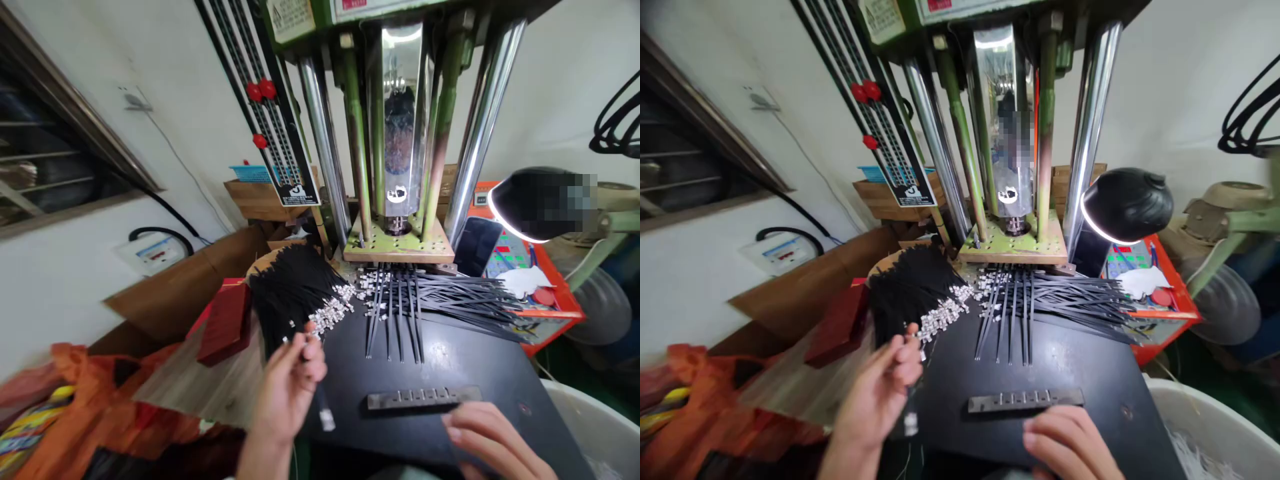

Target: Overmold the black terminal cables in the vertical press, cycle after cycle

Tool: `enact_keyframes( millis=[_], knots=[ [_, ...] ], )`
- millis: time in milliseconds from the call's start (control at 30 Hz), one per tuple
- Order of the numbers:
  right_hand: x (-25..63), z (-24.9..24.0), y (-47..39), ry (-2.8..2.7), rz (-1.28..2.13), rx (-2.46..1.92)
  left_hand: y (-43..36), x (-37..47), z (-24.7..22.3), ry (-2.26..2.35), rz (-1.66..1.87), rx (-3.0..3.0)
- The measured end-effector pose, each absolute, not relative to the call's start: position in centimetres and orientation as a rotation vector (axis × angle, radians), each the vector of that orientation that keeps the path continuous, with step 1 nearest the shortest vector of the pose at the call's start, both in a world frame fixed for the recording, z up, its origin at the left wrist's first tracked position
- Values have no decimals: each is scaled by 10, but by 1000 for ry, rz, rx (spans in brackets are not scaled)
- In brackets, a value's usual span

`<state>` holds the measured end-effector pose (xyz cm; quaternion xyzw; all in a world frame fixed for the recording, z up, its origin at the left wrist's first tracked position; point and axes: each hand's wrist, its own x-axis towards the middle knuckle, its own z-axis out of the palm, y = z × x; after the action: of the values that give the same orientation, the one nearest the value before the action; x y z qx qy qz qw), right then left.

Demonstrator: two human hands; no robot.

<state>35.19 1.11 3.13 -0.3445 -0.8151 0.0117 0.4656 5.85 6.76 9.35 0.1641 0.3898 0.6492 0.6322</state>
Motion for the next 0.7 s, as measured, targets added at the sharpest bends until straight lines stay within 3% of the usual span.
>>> enact_keyframes(
  millis=[200,400,567,700],
  knots=[
    [258,60,47,-1936,-4,-709,46,161,76,678,1227,-84],
    [258,24,41,-1864,-99,-925,46,155,70,741,1242,-293],
    [259,0,35,-1864,-277,-1003,46,158,41,827,1203,46],
    [263,3,40,-1911,16,-1082,41,164,26,929,1176,335]
  ],
)
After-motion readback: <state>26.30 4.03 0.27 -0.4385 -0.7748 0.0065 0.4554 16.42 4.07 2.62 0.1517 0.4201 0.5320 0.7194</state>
